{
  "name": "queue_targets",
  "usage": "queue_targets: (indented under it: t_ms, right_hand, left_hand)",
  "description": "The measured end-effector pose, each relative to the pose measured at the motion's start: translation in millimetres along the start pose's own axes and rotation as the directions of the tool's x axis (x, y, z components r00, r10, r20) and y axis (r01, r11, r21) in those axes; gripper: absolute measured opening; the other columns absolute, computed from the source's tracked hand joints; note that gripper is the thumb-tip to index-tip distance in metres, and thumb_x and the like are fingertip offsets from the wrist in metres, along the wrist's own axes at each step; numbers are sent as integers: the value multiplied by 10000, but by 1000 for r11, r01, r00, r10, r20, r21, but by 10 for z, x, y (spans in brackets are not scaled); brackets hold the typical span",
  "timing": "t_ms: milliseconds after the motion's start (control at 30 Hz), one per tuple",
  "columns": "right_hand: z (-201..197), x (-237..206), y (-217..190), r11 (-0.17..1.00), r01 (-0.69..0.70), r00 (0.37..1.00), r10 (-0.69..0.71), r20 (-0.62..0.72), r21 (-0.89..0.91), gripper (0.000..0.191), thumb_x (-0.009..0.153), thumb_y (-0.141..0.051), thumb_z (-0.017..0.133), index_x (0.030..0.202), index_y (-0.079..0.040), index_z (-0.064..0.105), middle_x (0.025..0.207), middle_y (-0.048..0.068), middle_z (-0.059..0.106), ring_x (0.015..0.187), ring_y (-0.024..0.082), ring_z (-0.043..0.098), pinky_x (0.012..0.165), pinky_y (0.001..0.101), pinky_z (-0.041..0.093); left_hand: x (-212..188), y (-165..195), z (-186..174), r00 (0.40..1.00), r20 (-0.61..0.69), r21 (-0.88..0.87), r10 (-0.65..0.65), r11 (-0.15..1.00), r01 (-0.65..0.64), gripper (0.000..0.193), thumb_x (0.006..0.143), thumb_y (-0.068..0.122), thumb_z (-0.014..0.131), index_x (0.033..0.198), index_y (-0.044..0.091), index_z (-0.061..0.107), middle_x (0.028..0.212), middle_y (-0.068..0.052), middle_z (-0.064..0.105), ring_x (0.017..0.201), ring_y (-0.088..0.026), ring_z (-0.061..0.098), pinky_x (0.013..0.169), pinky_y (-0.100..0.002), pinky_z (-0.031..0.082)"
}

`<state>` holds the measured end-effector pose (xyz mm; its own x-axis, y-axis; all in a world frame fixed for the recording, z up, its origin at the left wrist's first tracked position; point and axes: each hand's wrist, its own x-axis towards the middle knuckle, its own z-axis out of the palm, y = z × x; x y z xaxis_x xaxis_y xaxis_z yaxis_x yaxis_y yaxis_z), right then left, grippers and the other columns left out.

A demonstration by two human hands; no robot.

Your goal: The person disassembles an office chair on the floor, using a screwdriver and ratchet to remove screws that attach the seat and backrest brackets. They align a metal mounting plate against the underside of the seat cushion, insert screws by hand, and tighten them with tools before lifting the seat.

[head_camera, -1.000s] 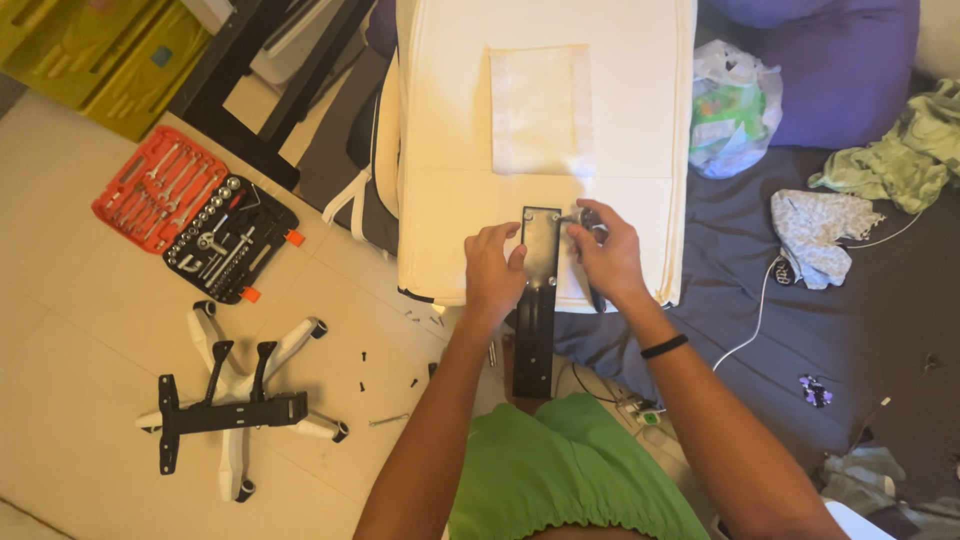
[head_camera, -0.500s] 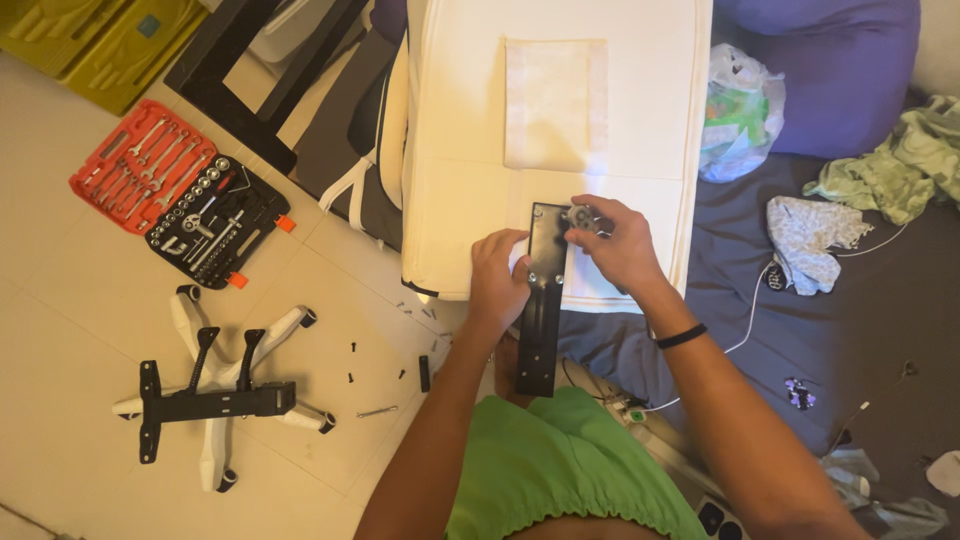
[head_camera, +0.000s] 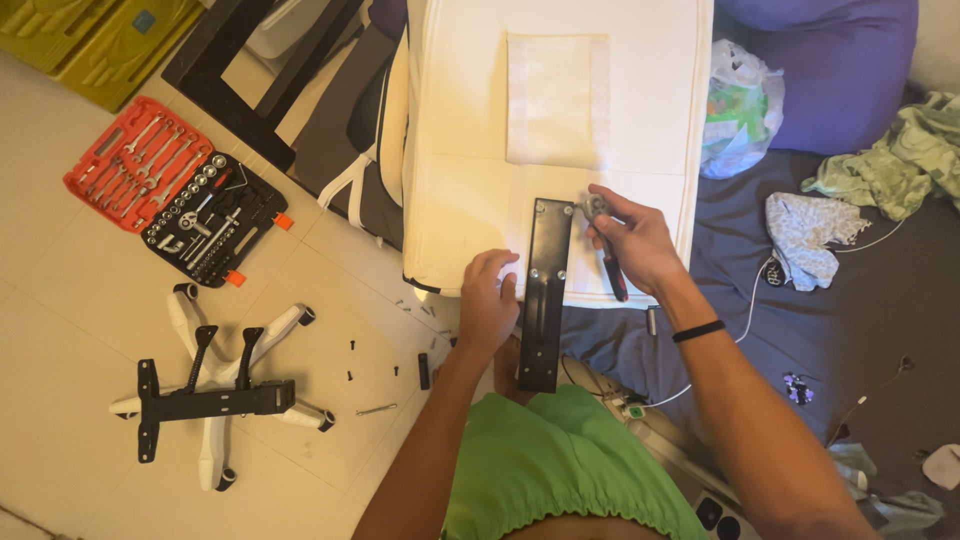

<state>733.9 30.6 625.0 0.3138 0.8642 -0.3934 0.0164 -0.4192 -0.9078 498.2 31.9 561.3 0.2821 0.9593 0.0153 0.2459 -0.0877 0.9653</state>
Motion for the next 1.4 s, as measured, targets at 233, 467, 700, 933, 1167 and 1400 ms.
queue_targets:
  t_ms: [233, 467, 700, 933, 1167, 1400]
  right_hand:
    - [79, -10, 0, 1000, 15, 997, -17, -75, -26, 347, 1030, -11, 500, 1356, -3, 621, 837, 29, 589, 681, 101, 525, 609, 262, 464]
    - [77, -44, -48, 919, 123, 991, -133, 1, -375, 419, 1018, 35, 428, 1375, -39, 636, 824, 64, 537, 678, 99, 509, 616, 258, 447]
    - [73, 106, -38, 783, 318, 946, -302, 121, -534, 324, 1031, -77, 556, 1345, -37, 624, 981, 111, 632, 794, 182, 612, 738, 327, 517]
    - [60, 196, -110, 619, 406, 901, -395, 180, -672, 245, 954, -138, 710, 1160, -18, 654, 940, 176, 687, 853, 309, 674, 787, 396, 539]
    - [-64, 253, -327, 438, 510, 858, -326, 398, -740, 287, 921, -84, 724, 1192, -17, 657, 1053, 234, 677, 940, 413, 648, 804, 453, 506]
    - [-90, 233, -470, 478, 488, 871, -213, 443, -731, 280, 923, -81, 702, 1192, -25, 647, 1072, 202, 688, 973, 384, 665, 832, 443, 520]
  left_hand:
    - [-28, 39, -39, 1000, -8, -28, 11, 1000, -11, 252, 910, -27, 617, 1143, 42, 682, 1241, -130, 652, 1154, -325, 614, 903, -384, 566]
    - [-147, 21, -68, 999, -6, -37, -52, 998, 51, 213, 936, -24, 582, 1114, 38, 681, 1142, -174, 660, 1003, -340, 685, 867, -383, 578]
    - [-337, 153, -117, 870, 61, 159, -489, 865, 475, 357, 1001, 324, 596, 917, -4, 707, 861, -217, 727, 853, -408, 719, 789, -477, 556]
    - [-196, 367, -21, 967, 167, 451, -193, 887, 99, 384, 1030, 391, 604, 956, 23, 685, 958, -223, 715, 976, -432, 670, 860, -531, 528]
    - [516, 280, 240, 974, 174, 420, 142, 884, -204, 1029, 826, 533, 773, 1487, -108, 315, 1608, -319, 187, 1511, -454, 143, 1227, -543, 150]
    - [498, 184, 372, 964, 257, 488, 66, 852, -188, 1216, 776, 575, 773, 1571, -98, 144, 1680, -289, 34, 1583, -389, -14, 1272, -525, 23]
